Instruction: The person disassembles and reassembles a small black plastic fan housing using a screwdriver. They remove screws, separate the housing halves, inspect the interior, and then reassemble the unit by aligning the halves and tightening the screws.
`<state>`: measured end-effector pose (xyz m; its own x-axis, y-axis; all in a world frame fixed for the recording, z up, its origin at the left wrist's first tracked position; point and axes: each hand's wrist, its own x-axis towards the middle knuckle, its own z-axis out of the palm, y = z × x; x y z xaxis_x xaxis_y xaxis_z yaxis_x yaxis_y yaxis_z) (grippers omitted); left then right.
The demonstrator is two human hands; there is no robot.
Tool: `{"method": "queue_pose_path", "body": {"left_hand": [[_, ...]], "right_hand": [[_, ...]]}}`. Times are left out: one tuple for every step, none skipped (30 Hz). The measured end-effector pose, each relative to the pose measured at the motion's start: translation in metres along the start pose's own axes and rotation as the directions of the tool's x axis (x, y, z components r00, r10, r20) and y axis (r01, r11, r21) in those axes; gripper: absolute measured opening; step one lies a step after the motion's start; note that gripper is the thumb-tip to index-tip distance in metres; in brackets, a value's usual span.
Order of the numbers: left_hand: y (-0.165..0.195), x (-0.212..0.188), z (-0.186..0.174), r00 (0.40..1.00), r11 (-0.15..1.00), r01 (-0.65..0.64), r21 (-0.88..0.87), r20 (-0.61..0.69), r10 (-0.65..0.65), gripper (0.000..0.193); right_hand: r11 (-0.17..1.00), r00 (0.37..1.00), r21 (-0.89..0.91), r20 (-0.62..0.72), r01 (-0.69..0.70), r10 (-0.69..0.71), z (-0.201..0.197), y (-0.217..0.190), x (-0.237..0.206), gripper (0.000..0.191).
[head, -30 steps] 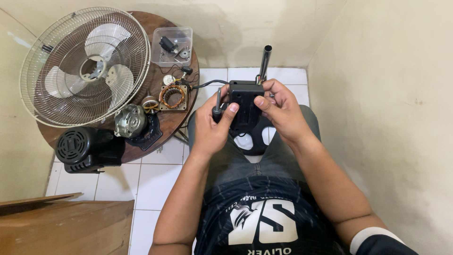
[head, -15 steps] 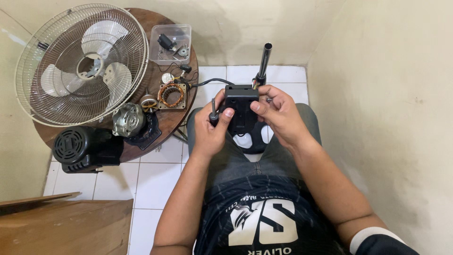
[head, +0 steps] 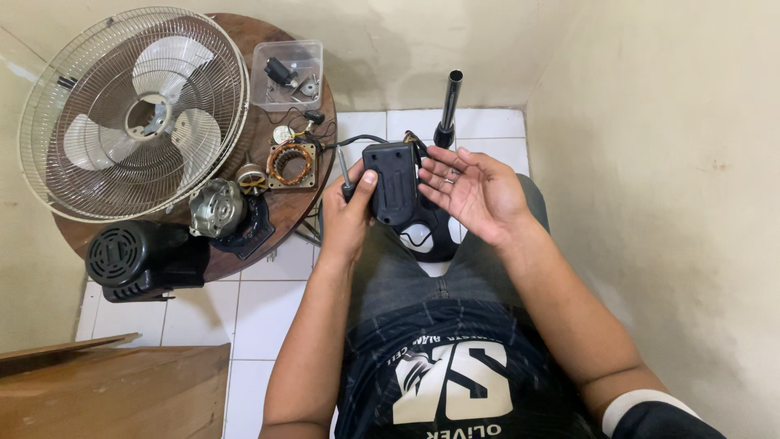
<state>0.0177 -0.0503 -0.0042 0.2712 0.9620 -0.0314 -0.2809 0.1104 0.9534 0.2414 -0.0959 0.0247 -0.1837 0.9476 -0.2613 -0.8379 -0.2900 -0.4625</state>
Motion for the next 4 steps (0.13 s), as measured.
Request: {"method": "queue_pose_path", "body": {"left_hand": [[-0.0018,-0.0004,-0.001,1.0,1.0,0.001,-0.006,-0.004,-0.001,0.051],[-0.0038,0.0,-0.002,1.0,1.0,0.011,-0.015,-0.008,-0.011,0.051],[-0.0061,0.0002,-0.0032,1.0,0.999,0.021,-0.024,-0.012,-0.022,0.051],[-0.0089,0.0001,-0.0044,0.999,0.999,0.032,-0.034,-0.017,-0.033,0.051]], "right_hand": [[0.999,1.0,-0.032,0.007,0.028,-0.028,-0.0013,0.0008,-0.0002,0.049],[0.996,0.998,-0.064,0.017,0.057,-0.056,-0.0023,0.0015,0.0004,0.05],[0.992,0.996,-0.096,0.027,0.085,-0.083,-0.0033,0.002,0.0014,0.052],[0.988,0.995,-0.126,0.044,0.093,-0.088,-0.0043,0.0023,0.003,0.056]]}}
